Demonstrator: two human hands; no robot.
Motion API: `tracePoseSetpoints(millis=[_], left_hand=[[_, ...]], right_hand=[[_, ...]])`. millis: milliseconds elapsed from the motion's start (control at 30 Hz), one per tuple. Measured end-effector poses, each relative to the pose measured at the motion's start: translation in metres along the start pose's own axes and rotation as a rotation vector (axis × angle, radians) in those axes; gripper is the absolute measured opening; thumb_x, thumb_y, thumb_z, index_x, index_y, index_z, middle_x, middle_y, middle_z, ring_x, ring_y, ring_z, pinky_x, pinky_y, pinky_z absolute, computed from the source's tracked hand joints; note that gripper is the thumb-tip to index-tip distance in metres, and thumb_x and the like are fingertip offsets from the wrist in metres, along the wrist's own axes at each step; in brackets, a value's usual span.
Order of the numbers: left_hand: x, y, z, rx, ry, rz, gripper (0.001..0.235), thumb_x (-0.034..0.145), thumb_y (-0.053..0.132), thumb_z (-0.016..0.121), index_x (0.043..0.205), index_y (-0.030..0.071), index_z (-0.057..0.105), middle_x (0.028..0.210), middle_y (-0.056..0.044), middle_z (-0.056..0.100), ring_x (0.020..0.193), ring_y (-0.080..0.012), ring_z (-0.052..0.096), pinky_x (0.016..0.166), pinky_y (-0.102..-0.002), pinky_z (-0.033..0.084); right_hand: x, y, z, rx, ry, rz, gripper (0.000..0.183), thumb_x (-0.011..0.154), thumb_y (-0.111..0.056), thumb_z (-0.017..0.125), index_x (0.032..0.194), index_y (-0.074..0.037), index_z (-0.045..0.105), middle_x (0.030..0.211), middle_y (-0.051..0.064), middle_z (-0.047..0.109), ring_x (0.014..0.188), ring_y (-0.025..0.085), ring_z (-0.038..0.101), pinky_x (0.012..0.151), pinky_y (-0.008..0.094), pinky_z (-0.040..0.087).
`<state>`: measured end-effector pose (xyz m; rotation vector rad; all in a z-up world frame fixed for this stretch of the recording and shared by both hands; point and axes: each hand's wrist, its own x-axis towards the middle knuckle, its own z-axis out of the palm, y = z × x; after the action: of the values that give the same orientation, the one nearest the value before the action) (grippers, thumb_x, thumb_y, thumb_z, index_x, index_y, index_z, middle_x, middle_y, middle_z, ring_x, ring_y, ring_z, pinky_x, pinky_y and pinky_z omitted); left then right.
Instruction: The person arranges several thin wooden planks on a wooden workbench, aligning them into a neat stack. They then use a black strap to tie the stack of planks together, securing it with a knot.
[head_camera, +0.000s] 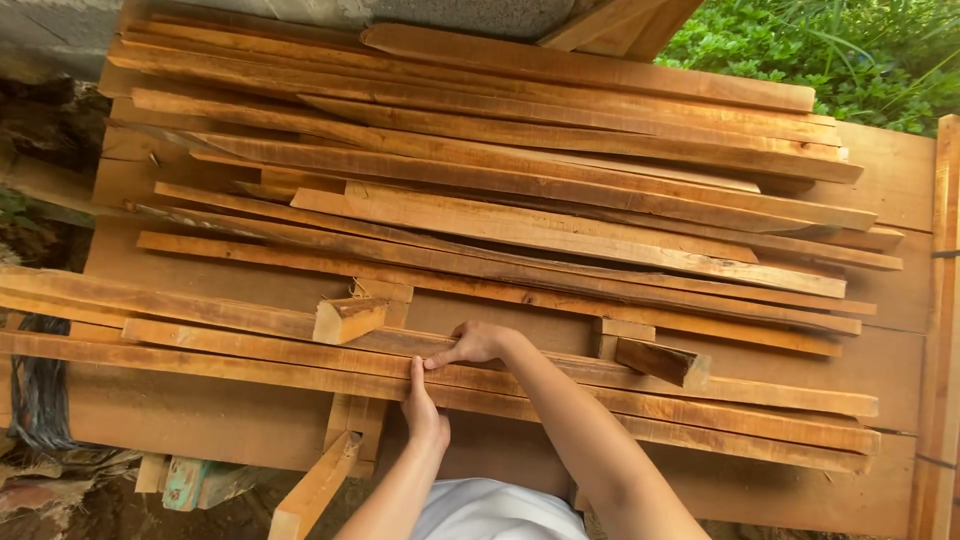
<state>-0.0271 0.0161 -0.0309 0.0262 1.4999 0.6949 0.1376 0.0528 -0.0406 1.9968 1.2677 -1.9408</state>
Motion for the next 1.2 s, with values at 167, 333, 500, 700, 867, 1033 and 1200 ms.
tracePoseSetpoints(millis=[167, 333, 500, 700, 867, 1033, 1200], left_hand=[[-0.009, -0.004, 0.001, 0.025, -0.027, -0.033, 0.091, 0.085, 0.053, 0.079, 0.153, 0.009, 0.040, 0.148, -0.018, 0.051, 0.138, -0.0346, 0.050, 0.116, -0.055, 0.039], [-0.012, -0.013, 0.011, 0.004, -0.047, -0.096, 0.092, 0.087, 0.060, 0.074, 0.156, 0.013, 0.035, 0.153, -0.015, 0.047, 0.142, -0.0328, 0.045, 0.122, -0.056, 0.032], [-0.016, -0.012, 0.016, -0.055, 0.058, -0.033, 0.092, 0.083, 0.058, 0.082, 0.152, 0.013, 0.041, 0.140, -0.013, 0.055, 0.130, -0.0293, 0.055, 0.111, -0.054, 0.045], [-0.002, -0.009, 0.012, -0.042, 0.092, -0.001, 0.089, 0.083, 0.061, 0.080, 0.150, 0.013, 0.045, 0.138, -0.015, 0.057, 0.128, -0.0299, 0.057, 0.109, -0.055, 0.047], [-0.016, 0.005, 0.024, 0.067, 0.029, -0.041, 0.094, 0.085, 0.066, 0.075, 0.155, 0.016, 0.038, 0.148, -0.014, 0.048, 0.138, -0.0304, 0.048, 0.118, -0.056, 0.038], [-0.052, 0.029, 0.023, 0.224, -0.052, -0.078, 0.108, 0.083, 0.075, 0.068, 0.161, 0.012, 0.026, 0.161, -0.019, 0.031, 0.150, -0.0360, 0.032, 0.124, -0.059, 0.025], [-0.039, 0.024, -0.041, 1.065, -0.463, -0.159, 0.063, 0.103, 0.053, 0.049, 0.151, 0.011, 0.049, 0.147, -0.015, 0.060, 0.135, -0.0348, 0.058, 0.108, -0.055, 0.040]], right_hand=[[0.010, 0.028, 0.004, 0.030, 0.040, 0.025, 0.111, 0.053, -0.091, 0.072, 0.134, -0.016, 0.068, 0.134, 0.011, 0.068, 0.132, 0.029, 0.060, 0.109, 0.042, 0.050], [0.011, 0.040, 0.009, 0.002, 0.053, 0.074, 0.118, 0.047, -0.095, 0.074, 0.138, -0.020, 0.066, 0.135, 0.009, 0.068, 0.131, 0.028, 0.061, 0.109, 0.042, 0.050], [-0.003, 0.026, 0.009, 0.042, 0.025, 0.045, 0.118, 0.047, -0.091, 0.075, 0.136, -0.013, 0.067, 0.135, 0.014, 0.068, 0.132, 0.031, 0.060, 0.109, 0.043, 0.049], [-0.009, 0.007, 0.003, 0.005, 0.007, 0.028, 0.110, 0.051, -0.088, 0.073, 0.135, -0.017, 0.066, 0.136, 0.010, 0.067, 0.132, 0.027, 0.060, 0.108, 0.041, 0.051], [0.010, 0.021, 0.011, -0.086, 0.159, -0.012, 0.105, 0.047, -0.094, 0.069, 0.125, -0.024, 0.073, 0.121, 0.004, 0.074, 0.121, 0.025, 0.067, 0.103, 0.039, 0.053], [-0.036, 0.014, 0.036, -0.291, 0.589, -0.191, 0.091, 0.061, -0.090, 0.065, 0.121, -0.022, 0.070, 0.123, 0.003, 0.071, 0.125, 0.025, 0.062, 0.110, 0.046, 0.041], [-0.080, 0.032, 0.108, -0.082, 1.110, -0.328, 0.082, 0.071, -0.063, 0.082, 0.138, -0.021, 0.058, 0.145, 0.001, 0.053, 0.141, 0.031, 0.042, 0.117, 0.062, 0.027]])
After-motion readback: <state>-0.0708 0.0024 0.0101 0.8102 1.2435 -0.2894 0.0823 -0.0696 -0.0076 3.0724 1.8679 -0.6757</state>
